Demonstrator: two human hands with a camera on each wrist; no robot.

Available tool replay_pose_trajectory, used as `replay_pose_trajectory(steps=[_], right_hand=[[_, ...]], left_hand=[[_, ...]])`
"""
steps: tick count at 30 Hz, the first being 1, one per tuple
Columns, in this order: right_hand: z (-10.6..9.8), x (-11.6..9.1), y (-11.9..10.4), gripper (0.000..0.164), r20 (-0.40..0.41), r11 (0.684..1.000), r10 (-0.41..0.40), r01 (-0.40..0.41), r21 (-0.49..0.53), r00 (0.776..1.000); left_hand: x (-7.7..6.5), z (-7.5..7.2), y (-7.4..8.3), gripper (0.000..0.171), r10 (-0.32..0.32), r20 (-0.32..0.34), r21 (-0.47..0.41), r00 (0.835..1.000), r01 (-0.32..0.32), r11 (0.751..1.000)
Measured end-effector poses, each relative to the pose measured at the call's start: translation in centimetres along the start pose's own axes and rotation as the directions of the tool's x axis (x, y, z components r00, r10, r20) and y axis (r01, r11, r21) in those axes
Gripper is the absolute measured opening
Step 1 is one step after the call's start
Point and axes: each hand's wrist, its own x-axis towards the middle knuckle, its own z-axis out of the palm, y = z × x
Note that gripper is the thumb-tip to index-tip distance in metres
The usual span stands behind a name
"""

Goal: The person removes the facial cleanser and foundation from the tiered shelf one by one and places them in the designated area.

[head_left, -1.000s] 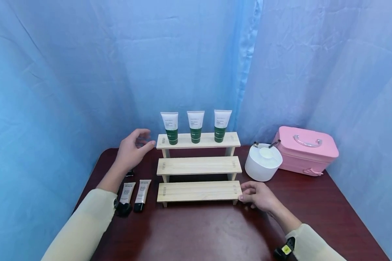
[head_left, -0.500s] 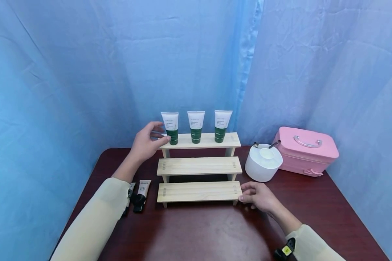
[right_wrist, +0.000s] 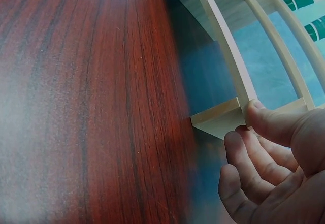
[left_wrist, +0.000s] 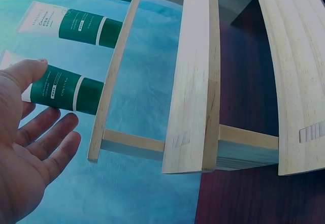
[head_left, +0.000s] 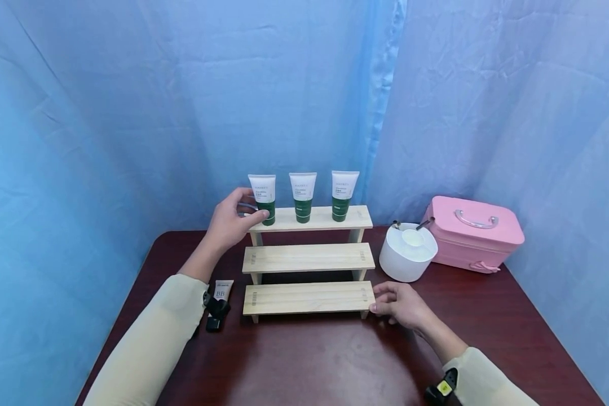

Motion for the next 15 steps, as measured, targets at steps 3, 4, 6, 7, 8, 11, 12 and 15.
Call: replay_pose_trajectory(steps=[3,4,6,7,8,11,12,15], right_hand=[[-0.09,-0.02,-0.05,0.047,-0.002,1.000,-0.003,0.003,-0.008,1.000],[-0.12,-0.01,-0.05,0.047,-0.004,1.000,-0.006,0.006,-0.012,1.000],[-0.17,0.03,-0.04,0.048,-0.004,1.000,-0.011,0.011,-0.016,1.000],[-0.18,0.04,-0.04,0.048,-0.004,1.000,-0.013,0.013,-0.018,1.000],[-0.19,0.04,-0.05,0.048,-0.004,1.000,-0.013,0.013,-0.018,1.000],[-0.16,0.04,-0.02,0.048,0.000,1.000,-0.007,0.007,-0.013,1.000],[-0.14,0.04,-0.01,0.048,0.001,1.000,-0.004,0.004,-0.009,1.000],[-0.09,0.03,0.01,0.047,0.002,1.000,0.001,-0.001,-0.004,1.000]], left_hand=[[0.13,0.13,0.18,0.060,-0.006,-0.013,0.003,1.000,0.006,1.000],[0.19,0.17,0.22,0.059,-0.007,-0.020,0.006,1.000,0.007,1.000],[0.29,0.26,0.30,0.057,-0.010,-0.035,0.012,0.999,0.011,1.000],[0.34,0.29,0.34,0.056,-0.011,-0.042,0.017,0.999,0.012,1.000],[0.38,0.31,0.37,0.055,-0.012,-0.048,0.021,0.999,0.013,1.000],[0.50,0.42,0.47,0.053,-0.015,-0.059,0.026,0.998,0.017,1.000],[0.53,0.43,0.49,0.052,-0.014,-0.060,0.027,0.998,0.016,1.000],[0.57,0.50,0.54,0.048,-0.013,-0.066,0.034,0.998,0.015,0.999]])
